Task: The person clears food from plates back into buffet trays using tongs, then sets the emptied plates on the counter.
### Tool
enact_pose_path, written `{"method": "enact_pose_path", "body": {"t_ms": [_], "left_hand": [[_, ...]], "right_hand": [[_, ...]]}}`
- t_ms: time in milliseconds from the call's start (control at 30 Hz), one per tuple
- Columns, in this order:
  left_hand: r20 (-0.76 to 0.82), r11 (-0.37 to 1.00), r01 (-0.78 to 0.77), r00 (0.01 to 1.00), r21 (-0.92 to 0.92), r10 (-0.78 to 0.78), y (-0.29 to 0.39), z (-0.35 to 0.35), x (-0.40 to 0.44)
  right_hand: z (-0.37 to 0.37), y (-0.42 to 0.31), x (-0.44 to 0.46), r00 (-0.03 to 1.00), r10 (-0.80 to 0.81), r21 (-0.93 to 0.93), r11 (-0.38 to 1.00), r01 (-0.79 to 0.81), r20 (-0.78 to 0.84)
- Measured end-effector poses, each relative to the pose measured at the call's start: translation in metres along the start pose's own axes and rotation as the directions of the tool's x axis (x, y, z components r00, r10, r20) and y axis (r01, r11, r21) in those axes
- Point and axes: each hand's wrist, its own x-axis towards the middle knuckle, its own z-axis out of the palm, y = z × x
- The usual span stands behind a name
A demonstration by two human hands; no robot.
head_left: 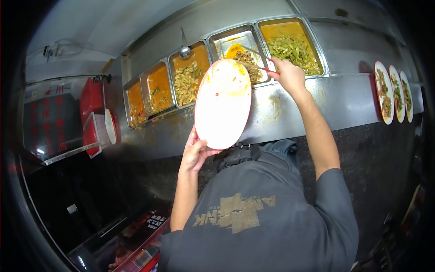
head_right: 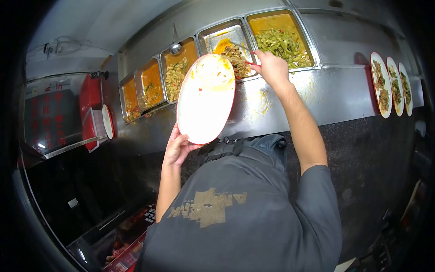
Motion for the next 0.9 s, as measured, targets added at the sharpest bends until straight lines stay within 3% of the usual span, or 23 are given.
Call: {"method": "enact_pose_path", "body": {"t_ms": [167,267,300,400,500,633,733,900], "left_hand": [[0.027,0.999,-0.024,0.999,-0.022,0.025,-0.009,-0.005,0.001],[0.022,0.995,0.005,1.000,-0.102,-0.003,-0.009,-0.004,0.000],[0.024,0.995,0.001,1.000,-0.101,0.002,-0.009,-0.003,-0.001],[0.026,0.996,-0.020,0.999,-0.083,0.022,-0.011,-0.001,0.001],[-0.021,0.998,-0.052,0.998,-0.039,0.051,-0.009,0.005,0.000],[-0.020,0.999,-0.041,0.999,0.009,0.041,-0.008,0.000,0.001],[-0.031,1.000,-0.003,1.000,0.011,0.003,-0.009,-0.003,0.000],[-0.039,0.999,0.006,0.999,-0.050,-0.008,-0.012,0.000,0.001]], "right_hand": [[0.011,0.017,-0.003,0.995,0.078,0.031,0.997,-0.076,-0.069],[0.024,0.021,-0.008,0.995,0.077,0.053,0.995,-0.080,0.056],[0.024,0.016,-0.010,1.000,0.015,0.103,0.995,-0.015,0.000],[0.020,0.009,-0.012,0.992,0.052,0.204,0.976,-0.075,0.115],[0.023,0.013,-0.005,0.995,0.065,0.246,0.966,-0.083,0.080],[0.018,0.018,0.002,0.982,0.187,0.536,0.827,-0.169,0.020],[0.007,0.019,0.000,0.993,0.106,0.546,0.830,-0.117,0.053],[-0.006,0.020,-0.019,0.983,-0.029,0.401,0.915,-0.047,0.182]]}}
